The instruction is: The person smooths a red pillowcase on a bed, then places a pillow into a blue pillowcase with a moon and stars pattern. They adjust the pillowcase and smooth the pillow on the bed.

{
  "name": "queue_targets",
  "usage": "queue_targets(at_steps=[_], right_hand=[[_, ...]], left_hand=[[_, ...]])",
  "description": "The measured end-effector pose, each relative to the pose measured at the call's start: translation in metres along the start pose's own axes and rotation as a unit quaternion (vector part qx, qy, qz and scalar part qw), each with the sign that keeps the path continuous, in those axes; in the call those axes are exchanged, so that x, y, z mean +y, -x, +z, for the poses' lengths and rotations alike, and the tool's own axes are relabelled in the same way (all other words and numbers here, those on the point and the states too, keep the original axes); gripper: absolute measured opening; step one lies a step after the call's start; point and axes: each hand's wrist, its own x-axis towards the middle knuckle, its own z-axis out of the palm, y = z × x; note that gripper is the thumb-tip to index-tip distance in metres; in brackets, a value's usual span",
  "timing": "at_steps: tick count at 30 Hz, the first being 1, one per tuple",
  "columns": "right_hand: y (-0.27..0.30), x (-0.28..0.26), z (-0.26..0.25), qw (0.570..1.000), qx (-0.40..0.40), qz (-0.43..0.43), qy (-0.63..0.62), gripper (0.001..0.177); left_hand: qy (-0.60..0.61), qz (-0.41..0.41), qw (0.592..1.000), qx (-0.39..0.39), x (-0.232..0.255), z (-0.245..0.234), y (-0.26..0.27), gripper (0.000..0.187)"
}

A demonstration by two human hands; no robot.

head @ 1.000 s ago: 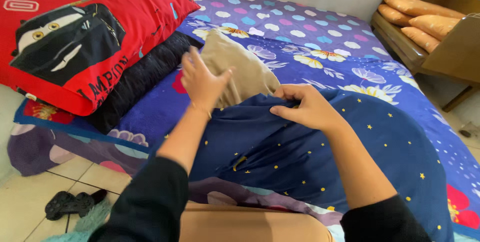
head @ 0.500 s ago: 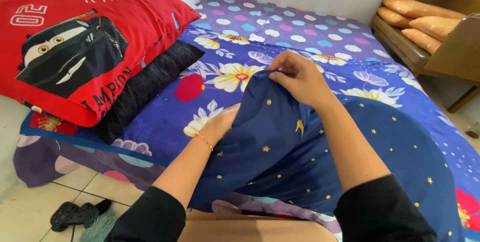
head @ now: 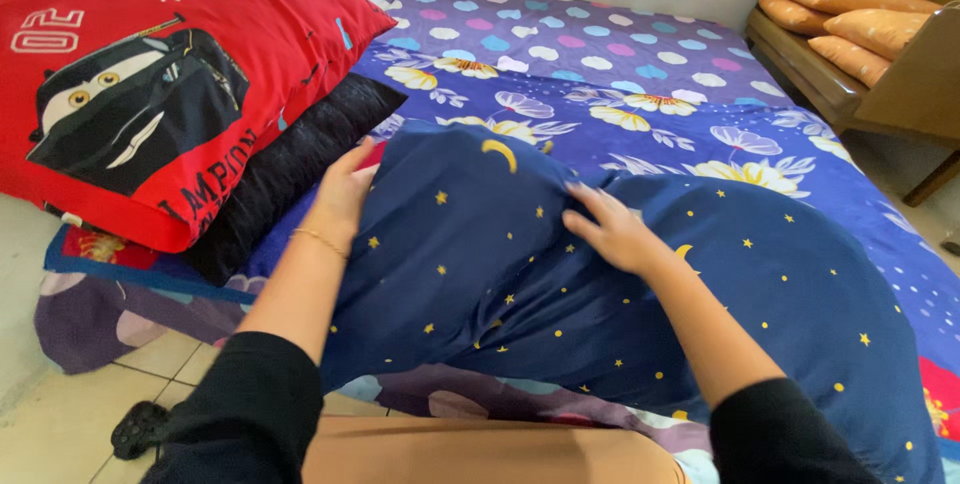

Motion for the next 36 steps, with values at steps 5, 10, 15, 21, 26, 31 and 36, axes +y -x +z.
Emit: queue_targets(at_steps=[5, 10, 15, 21, 26, 31, 36], right_hand=[[0.041, 0.038, 0.03, 0.958, 0.036, 0.108, 0.264, 0.069], [-0.001, 0.035, 0.006, 0.988, 0.129, 0.016, 0.083, 0.063], [-0.017, 0.034, -0.055, 0.913, 0.297, 0.099, 0.261, 0.059], [0.069, 0.097, -0.032, 0.866, 0.255, 0.319, 0.289, 0.066], [0.08, 0.16, 0.001, 0.867, 0.275, 0.301, 0.286, 0.065], [0.073, 0.163, -0.003, 0.867, 0.298, 0.284, 0.279, 0.064], [0.077, 0.119, 0.009, 0.833, 0.308, 0.246, 0.387, 0.071]], left_hand=[[-0.638, -0.045, 0.497, 0.587, 0.02, -0.015, 0.027, 0.055], [-0.76, 0.381, 0.373, 0.372, -0.021, 0.039, -0.025, 0.044], [-0.894, 0.248, 0.295, 0.229, -0.077, 0.067, -0.1, 0.054], [-0.847, 0.097, 0.372, 0.368, -0.114, -0.006, -0.09, 0.075], [-0.846, 0.1, 0.374, 0.368, -0.14, -0.051, -0.088, 0.074], [-0.858, 0.154, 0.337, 0.357, -0.137, -0.057, -0.084, 0.074], [-0.866, 0.187, 0.31, 0.345, -0.147, -0.069, -0.076, 0.073]])
